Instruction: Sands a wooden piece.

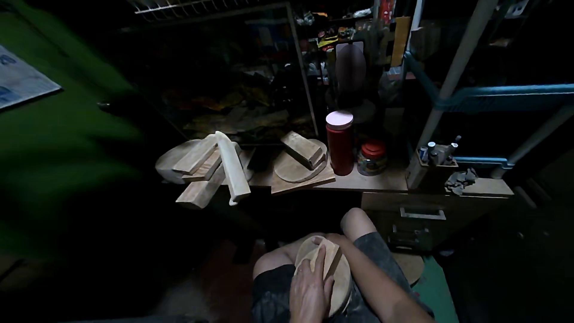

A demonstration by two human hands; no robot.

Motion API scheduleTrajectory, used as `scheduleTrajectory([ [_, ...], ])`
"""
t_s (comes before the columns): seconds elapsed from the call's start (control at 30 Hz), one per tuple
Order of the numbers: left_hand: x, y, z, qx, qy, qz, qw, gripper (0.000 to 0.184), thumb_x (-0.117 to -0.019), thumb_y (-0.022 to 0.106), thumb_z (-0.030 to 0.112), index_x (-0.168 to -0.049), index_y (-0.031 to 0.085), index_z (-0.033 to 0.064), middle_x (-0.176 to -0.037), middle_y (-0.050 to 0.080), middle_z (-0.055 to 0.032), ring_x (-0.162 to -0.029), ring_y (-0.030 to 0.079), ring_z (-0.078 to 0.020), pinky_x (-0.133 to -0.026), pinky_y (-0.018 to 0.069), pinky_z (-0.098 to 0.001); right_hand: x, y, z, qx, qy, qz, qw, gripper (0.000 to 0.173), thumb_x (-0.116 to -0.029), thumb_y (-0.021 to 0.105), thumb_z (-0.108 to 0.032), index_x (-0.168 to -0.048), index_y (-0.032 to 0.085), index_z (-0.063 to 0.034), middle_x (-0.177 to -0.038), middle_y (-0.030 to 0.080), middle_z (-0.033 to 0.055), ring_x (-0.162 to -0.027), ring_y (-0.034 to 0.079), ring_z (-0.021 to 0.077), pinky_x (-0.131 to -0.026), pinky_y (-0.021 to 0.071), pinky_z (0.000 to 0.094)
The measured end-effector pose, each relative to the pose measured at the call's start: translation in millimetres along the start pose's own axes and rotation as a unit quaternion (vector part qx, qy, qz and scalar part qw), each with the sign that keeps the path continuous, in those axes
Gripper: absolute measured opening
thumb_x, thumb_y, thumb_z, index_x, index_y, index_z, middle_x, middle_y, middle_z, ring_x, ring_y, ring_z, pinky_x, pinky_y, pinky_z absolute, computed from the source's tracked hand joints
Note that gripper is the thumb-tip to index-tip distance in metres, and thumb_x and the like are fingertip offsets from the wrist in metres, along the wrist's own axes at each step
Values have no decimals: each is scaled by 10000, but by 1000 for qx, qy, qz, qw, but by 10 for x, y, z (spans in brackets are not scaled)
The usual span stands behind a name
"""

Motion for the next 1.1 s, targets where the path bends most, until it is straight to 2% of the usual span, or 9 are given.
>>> scheduleTrajectory([
  [0.07, -20, 4, 8, -4, 6, 0, 1000, 740, -977, 664, 371, -1621, 334, 222, -1340, 563, -323, -1174, 604, -484, -975, 503, -573, 65, -11, -36, -3, 2, 3, 1000, 603, -1088, 469, -470, -1427, 568, 20, -1505, 536, 229, -1431, 486, 354, -1207, 341, 544],
  [0.27, 230, 35, -123, 3, 32, -3, 999, 746, -966, 681, 362, -1612, 358, 178, -1272, 585, -362, -1092, 630, -521, -911, 530, -600, 117, -72, -107, 55, 56, -26, 997, 845, -1026, 362, -708, -1475, 533, -13, -1524, 510, 244, -1451, 454, 391, -1184, 329, 635],
  [0.5, 539, 39, -318, 16, 30, -8, 999, 715, -961, 687, 357, -1582, 413, 132, -1249, 591, -371, -1070, 640, -530, -897, 534, -622, 70, -52, -96, 47, 64, -23, 997, 872, -1012, 372, -727, -1501, 507, -18, -1561, 469, 240, -1481, 413, 386, -1203, 300, 624],
  [0.73, 281, 20, -171, 19, 29, 11, 999, 714, -968, 674, 367, -1592, 397, 158, -1265, 602, -340, -1096, 635, -504, -922, 525, -598, 25, -57, -85, 49, 65, -26, 996, 888, -1003, 372, -741, -1457, 545, 3, -1518, 513, 249, -1444, 461, 390, -1182, 333, 633],
  [0.83, 94, 40, -38, 15, 29, 18, 999, 711, -966, 676, 362, -1598, 390, 203, -1293, 601, -319, -1134, 625, -488, -950, 510, -593, 161, -68, -101, 13, 28, -19, 999, 755, -1060, 414, -615, -1435, 556, 25, -1508, 523, 252, -1438, 471, 383, -1195, 334, 595],
  [0.93, -48, 26, 36, 5, 21, 1, 1000, 724, -975, 662, 378, -1614, 355, 234, -1298, 596, -293, -1133, 623, -463, -951, 510, -577, 223, 22, 10, -86, -50, 32, 995, 531, -1080, 502, -430, -1413, 595, -28, -1458, 592, 166, -1379, 543, 253, -1193, 385, 427],
  [0.97, -64, 19, 45, 3, 21, -1, 1000, 728, -975, 662, 385, -1616, 350, 235, -1303, 594, -293, -1136, 623, -463, -952, 510, -579, 240, 38, 27, -102, -61, 43, 992, 503, -1082, 509, -402, -1401, 605, -26, -1440, 607, 162, -1358, 559, 240, -1182, 399, 412],
  [1.03, -44, 14, 39, 1, 24, -3, 1000, 738, -974, 667, 388, -1618, 346, 224, -1297, 590, -306, -1124, 626, -470, -938, 513, -583, 278, 14, -15, -76, -61, 34, 995, 515, -1091, 487, -407, -1399, 601, -11, -1452, 593, 179, -1370, 549, 263, -1186, 391, 439],
  [1.1, 25, 26, 12, 5, 31, 0, 1000, 741, -965, 678, 374, -1614, 355, 221, -1283, 589, -322, -1107, 628, -481, -919, 519, -587, 285, -21, -80, -22, -36, 15, 999, 612, -1083, 457, -502, -1423, 581, -9, -1485, 561, 207, -1410, 512, 322, -1198, 364, 519],
])
Point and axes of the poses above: each hand's wrist, its own x-axis away from the middle knuckle, its own y-axis out of the palm, z = x × y, the point moved 1 cm from there along -x, towards the middle knuckle
